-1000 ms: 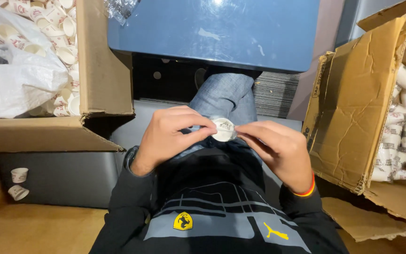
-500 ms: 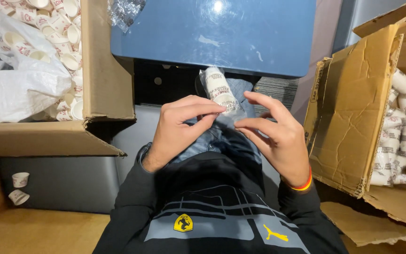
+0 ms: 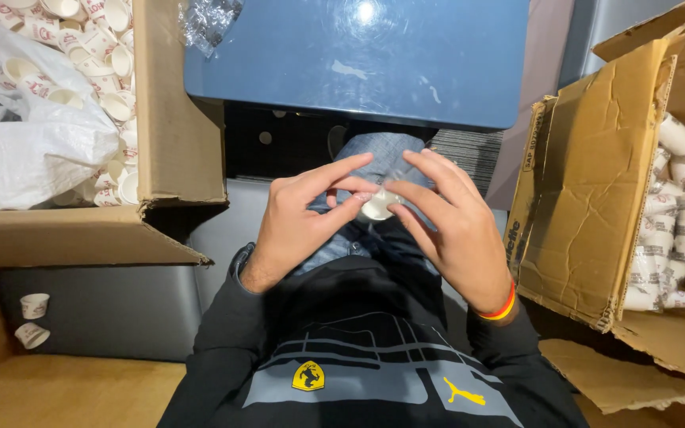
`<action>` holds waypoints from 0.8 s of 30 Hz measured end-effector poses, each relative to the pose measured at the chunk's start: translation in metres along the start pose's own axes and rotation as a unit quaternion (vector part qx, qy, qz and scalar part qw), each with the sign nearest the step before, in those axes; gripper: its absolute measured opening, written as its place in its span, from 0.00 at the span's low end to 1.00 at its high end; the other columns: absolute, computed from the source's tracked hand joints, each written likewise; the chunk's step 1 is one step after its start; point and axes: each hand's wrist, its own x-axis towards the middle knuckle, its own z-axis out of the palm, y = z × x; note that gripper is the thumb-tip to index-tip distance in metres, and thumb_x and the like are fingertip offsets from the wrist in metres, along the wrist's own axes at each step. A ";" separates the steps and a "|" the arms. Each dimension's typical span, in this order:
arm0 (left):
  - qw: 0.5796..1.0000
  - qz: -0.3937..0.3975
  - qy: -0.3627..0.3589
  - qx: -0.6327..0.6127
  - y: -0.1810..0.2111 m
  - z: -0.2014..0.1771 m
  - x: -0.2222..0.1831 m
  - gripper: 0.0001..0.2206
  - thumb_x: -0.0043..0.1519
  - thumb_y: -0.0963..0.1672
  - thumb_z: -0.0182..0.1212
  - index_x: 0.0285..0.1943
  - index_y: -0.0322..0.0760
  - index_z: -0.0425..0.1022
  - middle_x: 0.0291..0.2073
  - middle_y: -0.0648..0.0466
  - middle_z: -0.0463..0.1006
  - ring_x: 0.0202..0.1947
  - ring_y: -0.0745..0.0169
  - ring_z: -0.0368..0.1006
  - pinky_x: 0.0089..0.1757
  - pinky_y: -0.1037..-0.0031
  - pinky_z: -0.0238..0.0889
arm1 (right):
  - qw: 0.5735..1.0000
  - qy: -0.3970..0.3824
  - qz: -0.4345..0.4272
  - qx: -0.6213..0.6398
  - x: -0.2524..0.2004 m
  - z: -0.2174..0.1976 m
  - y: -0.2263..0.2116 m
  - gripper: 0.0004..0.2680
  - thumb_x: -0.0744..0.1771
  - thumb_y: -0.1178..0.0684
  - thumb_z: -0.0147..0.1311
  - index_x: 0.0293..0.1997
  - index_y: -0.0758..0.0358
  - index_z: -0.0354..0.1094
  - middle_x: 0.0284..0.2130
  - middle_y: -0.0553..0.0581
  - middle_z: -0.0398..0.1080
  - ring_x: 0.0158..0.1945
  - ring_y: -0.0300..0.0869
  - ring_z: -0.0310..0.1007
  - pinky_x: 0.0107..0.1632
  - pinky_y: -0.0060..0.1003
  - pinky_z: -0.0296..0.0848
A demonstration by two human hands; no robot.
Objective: The recorder is taking small paper cups from a box and stacking/packing them into plastic sleeves on a table.
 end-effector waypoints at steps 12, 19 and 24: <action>0.997 0.076 0.005 0.029 0.003 -0.012 0.004 0.07 0.57 0.37 0.72 0.43 0.34 0.83 0.39 0.51 0.84 0.40 0.61 0.81 0.41 0.75 0.73 | 0.960 0.071 0.154 0.223 0.009 -0.001 0.002 0.15 0.63 0.61 0.64 0.54 0.64 0.67 0.37 0.53 0.79 0.44 0.41 0.82 0.45 0.31 0.78; 0.983 0.144 0.057 0.101 0.004 -0.013 0.030 0.07 0.59 0.37 0.71 0.45 0.34 0.83 0.40 0.52 0.84 0.42 0.59 0.81 0.43 0.73 0.73 | 0.990 0.120 -0.022 0.074 0.027 -0.008 0.017 0.08 0.65 0.65 0.67 0.46 0.64 0.76 0.42 0.57 0.78 0.49 0.46 0.79 0.51 0.35 0.76; 0.945 0.271 0.079 0.163 0.023 -0.025 0.047 0.09 0.60 0.38 0.71 0.49 0.35 0.82 0.44 0.51 0.84 0.46 0.56 0.80 0.47 0.71 0.73 | 0.981 0.176 -0.068 0.053 0.033 -0.023 0.018 0.08 0.67 0.66 0.68 0.48 0.65 0.76 0.44 0.56 0.76 0.49 0.46 0.77 0.51 0.35 0.75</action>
